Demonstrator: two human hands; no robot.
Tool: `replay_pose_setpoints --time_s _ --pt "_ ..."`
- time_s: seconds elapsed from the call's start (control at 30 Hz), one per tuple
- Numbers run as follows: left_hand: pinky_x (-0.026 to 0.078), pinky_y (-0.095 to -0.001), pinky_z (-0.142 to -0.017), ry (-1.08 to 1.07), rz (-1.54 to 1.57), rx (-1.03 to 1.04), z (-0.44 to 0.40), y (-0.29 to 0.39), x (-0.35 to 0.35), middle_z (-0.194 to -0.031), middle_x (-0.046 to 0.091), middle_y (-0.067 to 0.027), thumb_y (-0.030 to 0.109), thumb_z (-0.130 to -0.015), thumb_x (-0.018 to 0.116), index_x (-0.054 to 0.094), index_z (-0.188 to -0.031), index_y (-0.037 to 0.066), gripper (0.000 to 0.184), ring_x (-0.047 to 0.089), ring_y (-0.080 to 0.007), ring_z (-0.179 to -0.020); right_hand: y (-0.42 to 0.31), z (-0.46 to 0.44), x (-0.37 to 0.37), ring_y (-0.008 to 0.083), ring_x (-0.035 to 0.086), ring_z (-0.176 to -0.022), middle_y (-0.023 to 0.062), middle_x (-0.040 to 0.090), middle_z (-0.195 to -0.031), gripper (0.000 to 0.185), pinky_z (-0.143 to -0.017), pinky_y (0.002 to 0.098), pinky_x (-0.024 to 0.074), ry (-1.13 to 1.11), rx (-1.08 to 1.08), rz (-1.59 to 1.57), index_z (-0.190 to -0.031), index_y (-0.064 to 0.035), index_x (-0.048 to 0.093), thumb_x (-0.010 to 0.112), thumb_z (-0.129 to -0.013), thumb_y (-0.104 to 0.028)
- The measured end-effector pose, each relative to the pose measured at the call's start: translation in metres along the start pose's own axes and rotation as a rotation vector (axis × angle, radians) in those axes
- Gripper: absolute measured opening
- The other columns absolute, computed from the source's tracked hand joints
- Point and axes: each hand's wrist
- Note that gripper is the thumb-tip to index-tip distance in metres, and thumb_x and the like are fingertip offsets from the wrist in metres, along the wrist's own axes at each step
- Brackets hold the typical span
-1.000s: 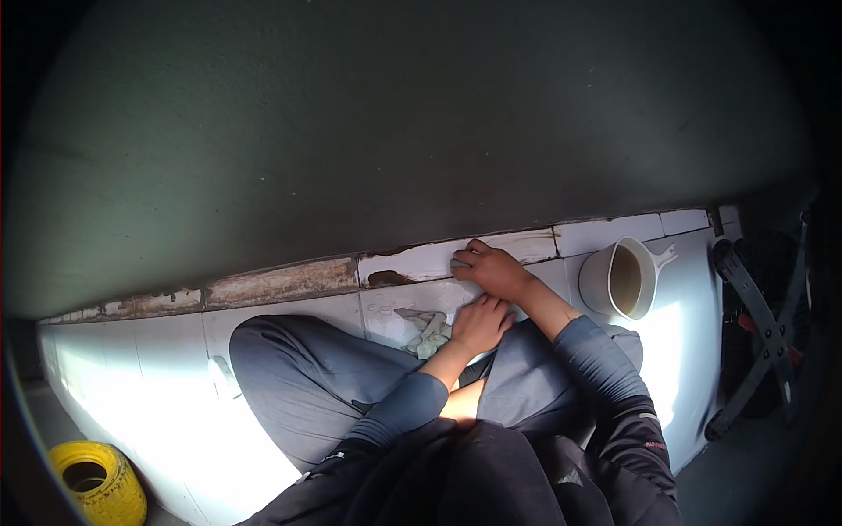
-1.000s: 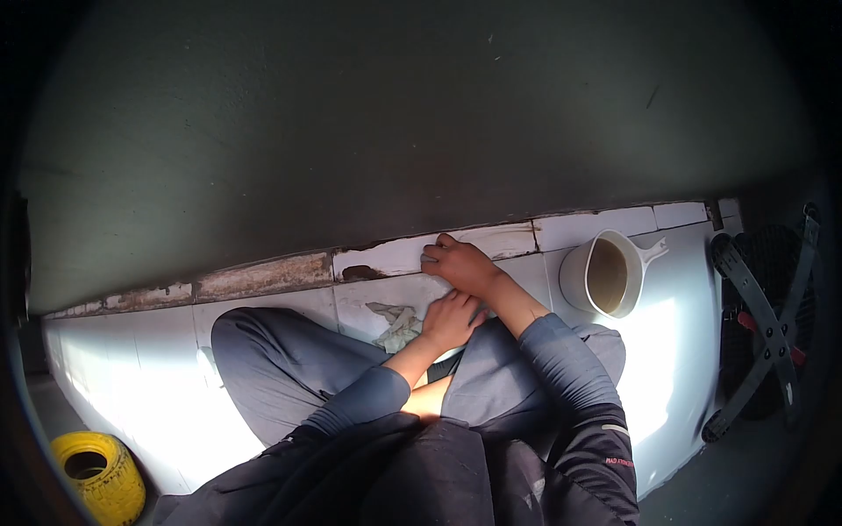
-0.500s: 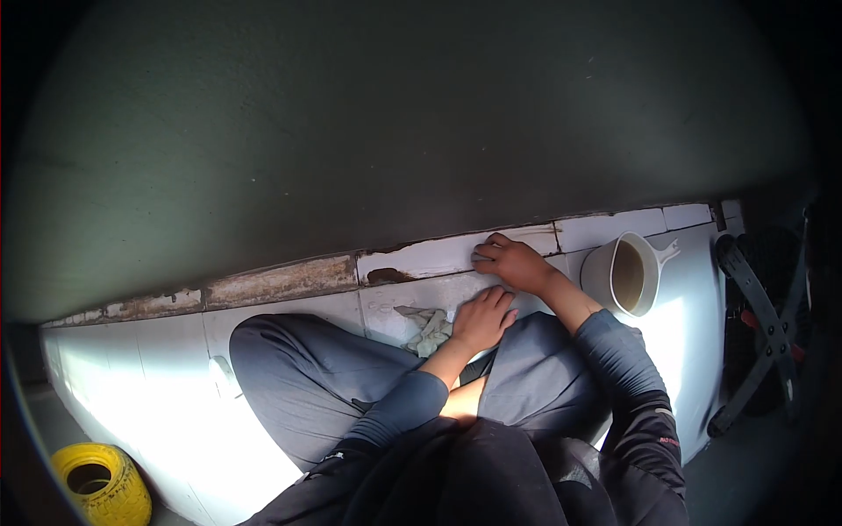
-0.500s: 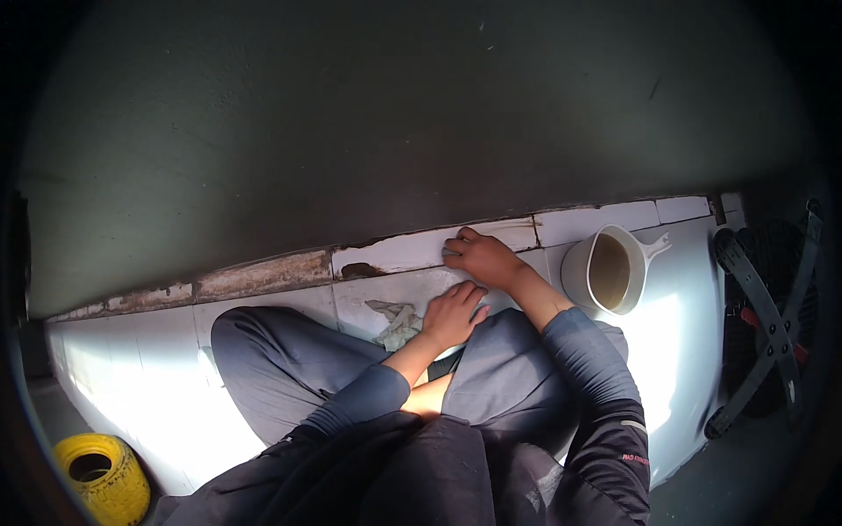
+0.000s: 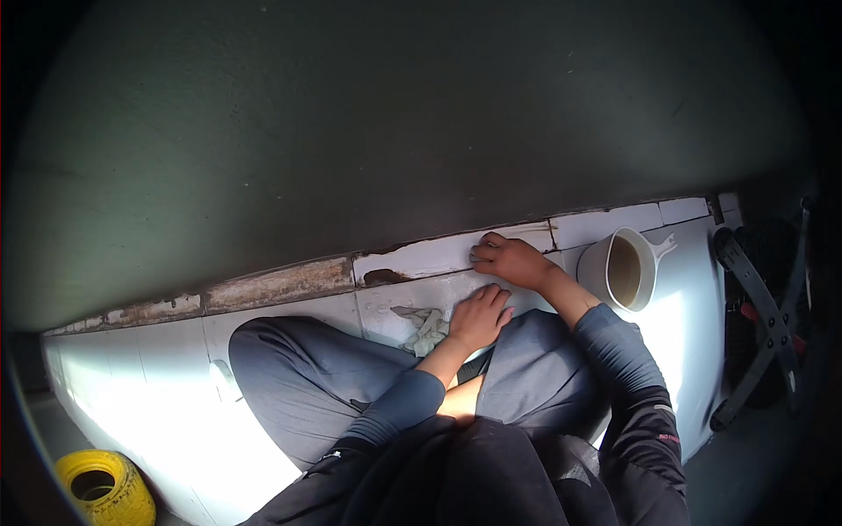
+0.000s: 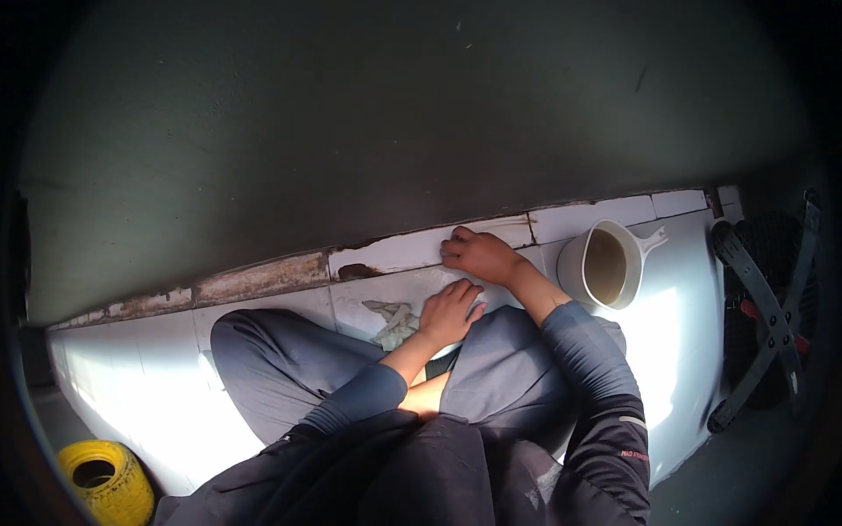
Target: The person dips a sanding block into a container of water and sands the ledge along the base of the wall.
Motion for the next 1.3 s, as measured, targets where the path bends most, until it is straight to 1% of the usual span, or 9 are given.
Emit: replay_pose_setpoints --time_s 0.2,0.37,0.5,0.7,0.87,1.0,1.1,1.2,1.3 --pt "0.05 -0.0369 -0.072 0.015 0.009 0.005 0.0 -0.001 -0.002 -0.097 0.054 -0.0062 0.032 -0.086 0.055 0.058 -0.103 0.011 0.028 0.057 -0.0242 -0.093 0.016 0.029 -0.005 0.0217 0.051 -0.106 -0.0003 0.056 -0.107 0.017 -0.077 0.0304 0.0538 -0.056 0.058 0.01 -0.089 -0.0143 0.062 0.054 -0.074 -0.014" --pt "0.05 -0.0369 -0.072 0.001 -0.003 -0.001 0.0 0.0 -0.003 -0.098 0.054 -0.0063 0.033 -0.086 0.054 0.058 -0.103 0.01 0.028 0.057 -0.0243 -0.093 0.025 0.038 -0.007 0.0234 0.052 -0.107 -0.0001 0.056 -0.109 0.019 -0.077 0.0305 0.0542 -0.095 0.075 0.058 -0.092 -0.0143 0.062 0.054 -0.075 -0.014" --pt "0.05 -0.0376 -0.072 -0.023 -0.008 -0.009 -0.001 0.001 -0.001 -0.099 0.054 -0.0062 0.033 -0.086 0.054 0.058 -0.102 0.01 0.028 0.057 -0.0244 -0.093 0.006 0.013 -0.001 0.0221 0.052 -0.105 -0.0014 0.057 -0.108 0.017 -0.071 0.0291 0.0556 -0.035 0.051 0.005 -0.09 -0.0143 0.062 0.055 -0.074 -0.013" --pt "0.05 -0.0386 -0.071 -0.005 -0.045 -0.008 -0.001 -0.002 0.002 -0.099 0.055 -0.0058 0.033 -0.086 0.054 0.058 -0.102 0.01 0.028 0.057 -0.0248 -0.093 -0.004 0.001 0.004 0.0209 0.053 -0.101 -0.0017 0.057 -0.105 0.017 -0.071 0.0299 0.0546 0.063 0.072 -0.038 -0.089 -0.0147 0.062 0.055 -0.074 -0.013" --pt "0.05 -0.0382 -0.071 -0.009 0.006 -0.023 -0.001 0.0 -0.001 -0.098 0.055 -0.0056 0.032 -0.086 0.054 0.058 -0.103 0.011 0.028 0.058 -0.025 -0.092 0.032 0.048 -0.012 0.0203 0.055 -0.1 -0.0011 0.057 -0.104 0.015 -0.072 0.0302 0.0545 -0.147 0.145 0.074 -0.089 -0.0159 0.061 0.054 -0.075 -0.014" --pt "0.05 -0.038 -0.071 -0.01 -0.002 -0.028 -0.001 0.001 -0.004 -0.098 0.055 -0.0056 0.032 -0.086 0.054 0.058 -0.103 0.011 0.027 0.058 -0.0248 -0.092 0.032 0.047 -0.015 0.0213 0.055 -0.101 -0.0013 0.057 -0.106 0.016 -0.072 0.0311 0.0548 -0.193 0.162 0.082 -0.09 -0.0155 0.061 0.054 -0.076 -0.014" --pt "0.05 -0.038 -0.071 0.0 0.009 -0.02 -0.001 0.003 -0.002 -0.099 0.055 -0.0056 0.032 -0.086 0.054 0.058 -0.103 0.011 0.028 0.058 -0.0246 -0.092 0.022 0.042 -0.008 0.022 0.055 -0.101 -0.0013 0.057 -0.105 0.016 -0.072 0.0306 0.0552 -0.104 0.106 0.122 -0.09 -0.0154 0.061 0.054 -0.075 -0.013" --pt "0.05 -0.0379 -0.071 -0.008 -0.009 -0.02 -0.002 0.001 -0.003 -0.098 0.055 -0.0057 0.033 -0.086 0.054 0.058 -0.102 0.01 0.028 0.058 -0.0245 -0.092 0.006 0.014 -0.002 0.0215 0.055 -0.101 -0.0015 0.057 -0.105 0.017 -0.069 0.0284 0.0553 -0.013 0.064 0.029 -0.09 -0.0153 0.061 0.055 -0.074 -0.013" --pt "0.05 -0.0377 -0.071 -0.01 -0.037 -0.018 -0.002 0.0 0.0 -0.097 0.055 -0.0058 0.033 -0.086 0.054 0.058 -0.102 0.01 0.028 0.058 -0.0245 -0.092 -0.007 -0.008 -0.002 0.0213 0.055 -0.099 -0.0018 0.058 -0.104 0.016 -0.068 0.0291 0.0551 -0.019 0.061 -0.032 -0.089 -0.0151 0.061 0.055 -0.074 -0.013"
Point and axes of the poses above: each hand's wrist, its own z-axis away from the middle knuckle, its own x-axis out of the palm, y = z × x
